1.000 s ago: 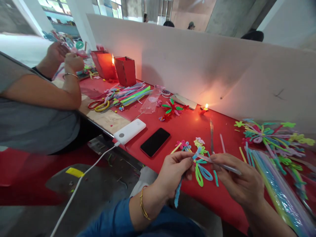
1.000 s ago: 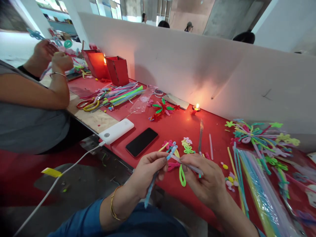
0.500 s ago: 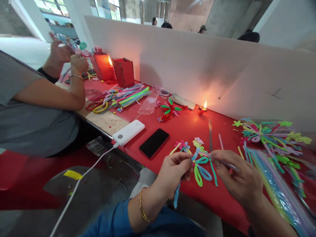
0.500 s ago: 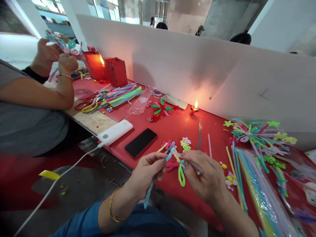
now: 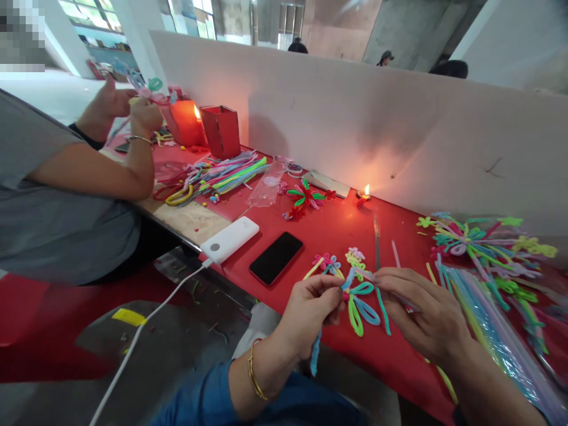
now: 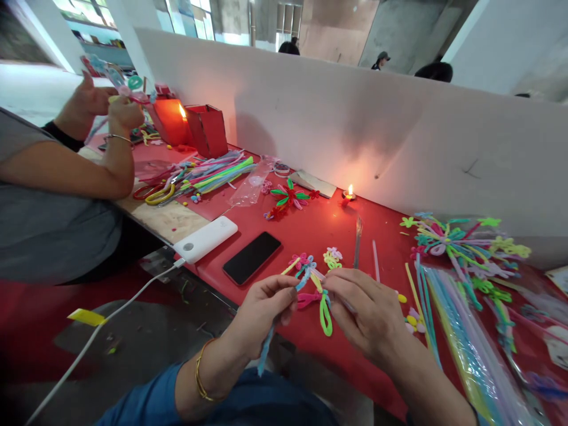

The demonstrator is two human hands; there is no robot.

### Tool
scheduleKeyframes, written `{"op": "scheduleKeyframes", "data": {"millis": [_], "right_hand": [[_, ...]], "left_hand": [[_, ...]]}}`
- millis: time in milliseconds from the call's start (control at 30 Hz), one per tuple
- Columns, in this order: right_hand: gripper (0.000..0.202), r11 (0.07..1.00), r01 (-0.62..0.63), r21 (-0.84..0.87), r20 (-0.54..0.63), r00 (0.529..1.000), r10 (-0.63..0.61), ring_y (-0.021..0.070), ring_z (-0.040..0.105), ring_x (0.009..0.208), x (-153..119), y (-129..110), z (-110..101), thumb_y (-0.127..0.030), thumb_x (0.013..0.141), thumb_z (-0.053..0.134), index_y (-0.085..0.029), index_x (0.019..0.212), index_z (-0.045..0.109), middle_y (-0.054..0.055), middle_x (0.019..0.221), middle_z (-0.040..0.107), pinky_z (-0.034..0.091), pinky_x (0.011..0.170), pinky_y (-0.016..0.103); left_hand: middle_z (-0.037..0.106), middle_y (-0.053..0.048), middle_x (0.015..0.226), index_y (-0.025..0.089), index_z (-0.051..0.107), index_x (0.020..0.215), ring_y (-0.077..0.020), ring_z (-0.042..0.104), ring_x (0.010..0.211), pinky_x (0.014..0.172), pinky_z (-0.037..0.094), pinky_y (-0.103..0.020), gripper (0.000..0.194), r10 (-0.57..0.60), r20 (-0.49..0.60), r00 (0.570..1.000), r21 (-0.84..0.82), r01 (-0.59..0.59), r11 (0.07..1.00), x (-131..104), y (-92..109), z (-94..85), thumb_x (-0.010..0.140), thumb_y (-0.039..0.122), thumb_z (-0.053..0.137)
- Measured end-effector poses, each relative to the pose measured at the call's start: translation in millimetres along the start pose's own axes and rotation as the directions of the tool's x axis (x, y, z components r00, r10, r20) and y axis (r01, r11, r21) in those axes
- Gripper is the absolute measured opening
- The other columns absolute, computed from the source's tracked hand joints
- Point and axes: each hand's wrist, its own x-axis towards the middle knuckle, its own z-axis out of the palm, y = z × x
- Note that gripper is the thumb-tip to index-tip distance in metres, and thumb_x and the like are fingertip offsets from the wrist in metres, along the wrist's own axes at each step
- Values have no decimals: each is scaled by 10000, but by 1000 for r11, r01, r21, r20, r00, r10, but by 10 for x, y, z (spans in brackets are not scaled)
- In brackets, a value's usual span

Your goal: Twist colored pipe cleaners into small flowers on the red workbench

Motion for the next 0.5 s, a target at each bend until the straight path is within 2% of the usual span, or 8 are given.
{"op": "scheduleKeyframes", "data": {"millis": [300, 500], "right_hand": [[245, 972, 231, -49, 192, 957, -217, 148, 629, 789, 52, 136, -197, -85, 808, 462, -218, 995, 550, 57, 894, 661, 510, 639, 242], [238, 958, 284, -48, 269, 927, -261, 147, 636, 804, 131, 195, -293, -83, 802, 471, -207, 981, 568, 57, 894, 674, 515, 689, 242]], "left_hand": [[531, 50, 466, 139, 622, 715, -29, 398, 341, 365, 254, -169, 135, -10, 32, 999, 38, 8, 999, 11, -20, -38, 634, 245, 643], [548, 48, 481, 151, 617, 712, -28, 403, 337, 360, 249, -166, 134, -28, 68, 997, 21, 27, 999, 17, -30, -49, 633, 253, 650]]}}
